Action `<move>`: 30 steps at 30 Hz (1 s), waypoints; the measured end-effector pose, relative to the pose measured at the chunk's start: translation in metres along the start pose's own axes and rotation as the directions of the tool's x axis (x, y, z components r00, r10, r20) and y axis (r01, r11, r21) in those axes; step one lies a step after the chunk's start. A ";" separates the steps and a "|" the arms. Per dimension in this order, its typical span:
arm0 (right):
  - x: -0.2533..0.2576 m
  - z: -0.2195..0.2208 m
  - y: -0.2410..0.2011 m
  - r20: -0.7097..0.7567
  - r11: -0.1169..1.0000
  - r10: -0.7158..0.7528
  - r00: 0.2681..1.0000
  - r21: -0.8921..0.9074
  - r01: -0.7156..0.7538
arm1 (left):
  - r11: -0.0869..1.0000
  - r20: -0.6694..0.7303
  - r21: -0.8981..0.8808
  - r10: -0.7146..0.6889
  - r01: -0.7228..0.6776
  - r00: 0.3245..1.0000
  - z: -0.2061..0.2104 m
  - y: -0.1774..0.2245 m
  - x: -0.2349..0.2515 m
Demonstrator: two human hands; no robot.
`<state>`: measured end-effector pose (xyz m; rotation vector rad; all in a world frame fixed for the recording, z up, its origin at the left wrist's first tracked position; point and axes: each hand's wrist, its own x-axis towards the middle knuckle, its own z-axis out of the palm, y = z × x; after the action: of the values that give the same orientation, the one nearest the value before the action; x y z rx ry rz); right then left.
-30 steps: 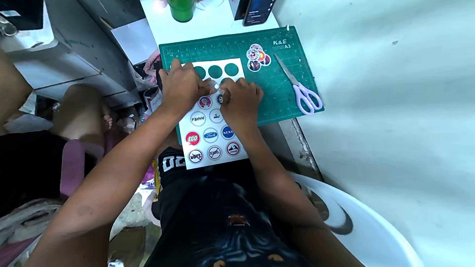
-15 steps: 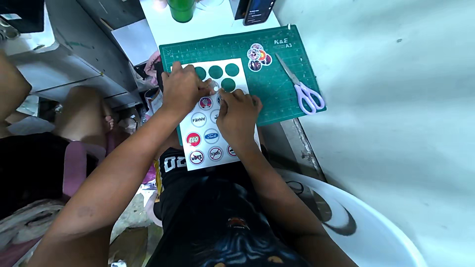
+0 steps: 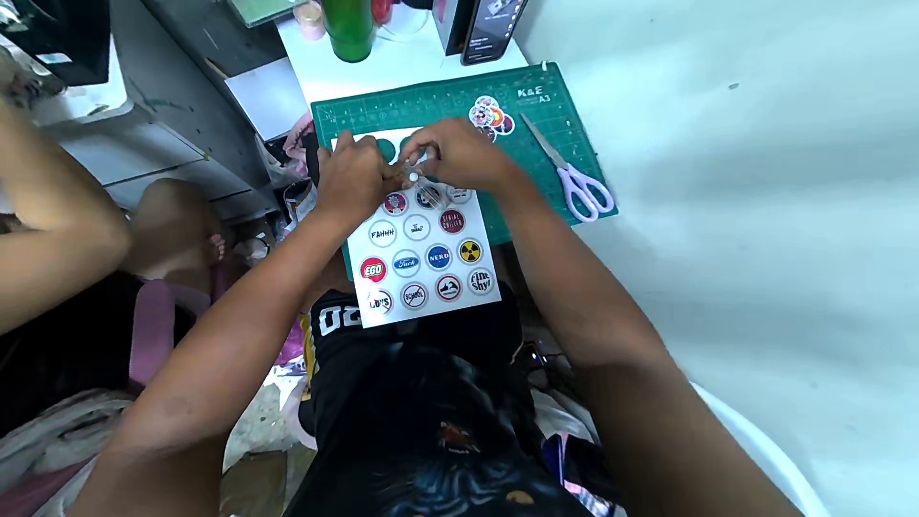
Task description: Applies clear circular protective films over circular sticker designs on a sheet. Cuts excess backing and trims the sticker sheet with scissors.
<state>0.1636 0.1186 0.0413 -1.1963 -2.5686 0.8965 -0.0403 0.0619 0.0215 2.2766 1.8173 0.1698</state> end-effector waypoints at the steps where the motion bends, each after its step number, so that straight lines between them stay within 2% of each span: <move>1: 0.005 -0.001 0.002 0.020 1.000 -0.022 1.000 0.015 0.021 | 1.000 0.002 0.003 0.006 -0.006 1.000 0.000 0.001 -0.001; 4: 0.013 -0.003 0.003 0.054 1.000 -0.021 0.998 0.018 0.020 | 1.000 -0.009 0.010 0.020 -0.020 1.000 0.000 0.003 -0.003; 8: 0.020 -0.003 0.005 0.108 0.999 0.007 0.994 -0.034 -0.003 | 0.998 -0.029 -0.018 -0.053 0.052 0.998 -0.002 0.008 -0.003; 13: 0.021 -0.002 0.001 0.160 0.996 -0.004 0.987 -0.083 0.018 | 0.991 -0.154 -0.104 -0.095 0.079 0.984 0.002 0.014 -0.010; 20: 0.018 -0.003 -0.002 0.185 0.982 -0.001 0.983 -0.188 0.036 | 0.993 -0.193 -0.111 -0.070 0.049 0.979 0.010 0.015 -0.023; 22: 0.016 -0.003 -0.001 0.186 0.978 -0.013 0.982 -0.201 0.051 | 0.996 -0.223 -0.087 -0.034 0.015 0.974 0.008 0.028 -0.036; 25: 0.015 -0.003 0.002 0.185 0.981 -0.028 0.982 -0.183 0.062 | 0.977 -0.306 -0.102 0.148 -0.187 0.940 0.018 0.053 -0.060; 27: 0.017 -0.002 0.005 0.188 0.984 -0.026 0.982 -0.169 0.059 | 0.958 -0.283 -0.068 0.251 -0.280 0.926 0.031 0.066 -0.063; 30: 0.019 -0.002 0.004 0.193 0.982 -0.010 0.981 -0.183 0.046 | 0.970 -0.224 0.036 0.242 -0.241 0.944 0.046 0.075 -0.060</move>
<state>0.1546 0.1358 0.0391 -1.1690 -2.8713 0.8170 0.0277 -0.0171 -0.0021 2.5729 1.6295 0.4837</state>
